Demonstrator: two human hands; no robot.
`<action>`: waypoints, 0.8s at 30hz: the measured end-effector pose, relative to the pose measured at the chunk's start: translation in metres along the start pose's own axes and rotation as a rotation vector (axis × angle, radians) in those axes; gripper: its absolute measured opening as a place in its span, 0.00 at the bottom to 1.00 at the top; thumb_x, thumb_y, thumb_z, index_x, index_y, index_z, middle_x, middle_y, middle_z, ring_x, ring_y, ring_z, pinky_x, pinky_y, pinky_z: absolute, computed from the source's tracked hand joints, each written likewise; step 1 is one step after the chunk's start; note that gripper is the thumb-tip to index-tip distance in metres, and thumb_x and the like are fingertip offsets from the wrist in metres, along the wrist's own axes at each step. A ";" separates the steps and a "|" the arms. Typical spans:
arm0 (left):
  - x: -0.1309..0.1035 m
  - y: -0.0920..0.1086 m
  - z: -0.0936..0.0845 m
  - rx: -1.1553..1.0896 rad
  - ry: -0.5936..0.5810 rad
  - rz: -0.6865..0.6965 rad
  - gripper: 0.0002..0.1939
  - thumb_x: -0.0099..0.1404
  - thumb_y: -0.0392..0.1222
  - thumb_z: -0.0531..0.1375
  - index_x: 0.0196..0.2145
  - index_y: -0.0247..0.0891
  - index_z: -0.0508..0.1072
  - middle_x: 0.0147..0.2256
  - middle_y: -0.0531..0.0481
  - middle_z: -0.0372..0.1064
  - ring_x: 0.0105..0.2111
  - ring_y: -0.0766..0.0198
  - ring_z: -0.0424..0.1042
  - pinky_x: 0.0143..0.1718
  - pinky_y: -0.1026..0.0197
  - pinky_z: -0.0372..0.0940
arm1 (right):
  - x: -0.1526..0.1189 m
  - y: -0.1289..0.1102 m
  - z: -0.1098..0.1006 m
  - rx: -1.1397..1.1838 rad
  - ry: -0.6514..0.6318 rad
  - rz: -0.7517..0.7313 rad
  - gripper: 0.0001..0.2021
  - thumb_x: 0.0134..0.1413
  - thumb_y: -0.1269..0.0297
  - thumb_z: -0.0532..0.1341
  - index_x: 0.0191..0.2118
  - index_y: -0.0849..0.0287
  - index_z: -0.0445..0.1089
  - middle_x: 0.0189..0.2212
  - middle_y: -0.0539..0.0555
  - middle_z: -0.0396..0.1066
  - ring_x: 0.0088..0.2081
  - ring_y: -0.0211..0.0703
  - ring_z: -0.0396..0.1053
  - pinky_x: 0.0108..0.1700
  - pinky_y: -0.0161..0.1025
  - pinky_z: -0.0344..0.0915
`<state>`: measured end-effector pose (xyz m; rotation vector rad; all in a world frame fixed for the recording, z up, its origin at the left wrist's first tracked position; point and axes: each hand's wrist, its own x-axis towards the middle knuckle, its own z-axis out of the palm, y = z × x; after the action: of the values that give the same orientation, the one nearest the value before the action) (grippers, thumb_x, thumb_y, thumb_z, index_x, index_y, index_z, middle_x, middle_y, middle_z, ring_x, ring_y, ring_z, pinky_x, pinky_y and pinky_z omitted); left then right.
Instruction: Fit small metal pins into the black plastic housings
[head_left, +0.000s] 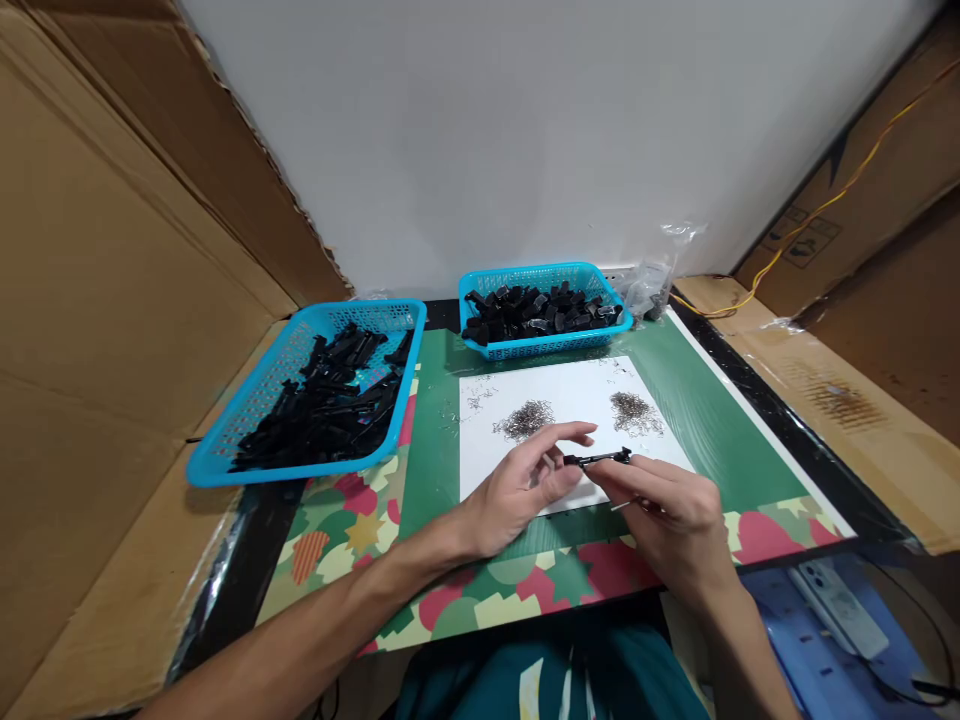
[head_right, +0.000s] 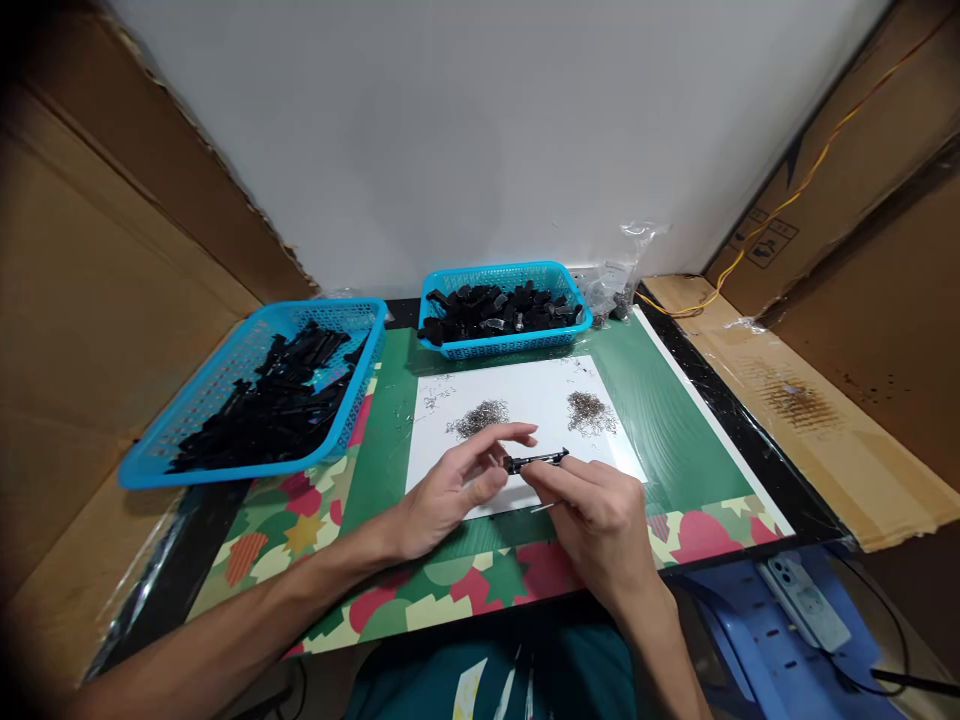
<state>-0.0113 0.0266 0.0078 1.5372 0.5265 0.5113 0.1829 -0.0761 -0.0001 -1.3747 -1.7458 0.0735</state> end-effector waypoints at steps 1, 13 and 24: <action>0.000 0.000 -0.001 0.110 0.049 0.043 0.27 0.72 0.53 0.67 0.65 0.46 0.71 0.56 0.45 0.71 0.40 0.63 0.66 0.41 0.61 0.62 | 0.000 0.002 -0.001 0.004 -0.016 0.015 0.10 0.69 0.76 0.62 0.42 0.57 0.82 0.23 0.47 0.67 0.23 0.36 0.62 0.27 0.35 0.57; -0.001 -0.014 -0.002 0.738 0.181 0.322 0.08 0.72 0.39 0.67 0.48 0.37 0.80 0.42 0.48 0.78 0.38 0.61 0.74 0.42 0.59 0.68 | -0.010 0.018 0.008 -0.004 -0.152 0.131 0.12 0.72 0.69 0.60 0.43 0.54 0.82 0.27 0.50 0.74 0.25 0.39 0.69 0.29 0.35 0.59; 0.001 -0.026 -0.003 0.857 0.260 0.302 0.06 0.71 0.39 0.67 0.45 0.39 0.82 0.42 0.48 0.81 0.41 0.56 0.79 0.44 0.56 0.71 | 0.002 0.019 0.003 0.029 -0.030 0.278 0.14 0.75 0.62 0.56 0.51 0.54 0.81 0.41 0.56 0.70 0.42 0.46 0.73 0.45 0.40 0.69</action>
<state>-0.0125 0.0299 -0.0177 2.4082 0.7754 0.7805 0.1955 -0.0661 -0.0114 -1.5937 -1.5611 0.2724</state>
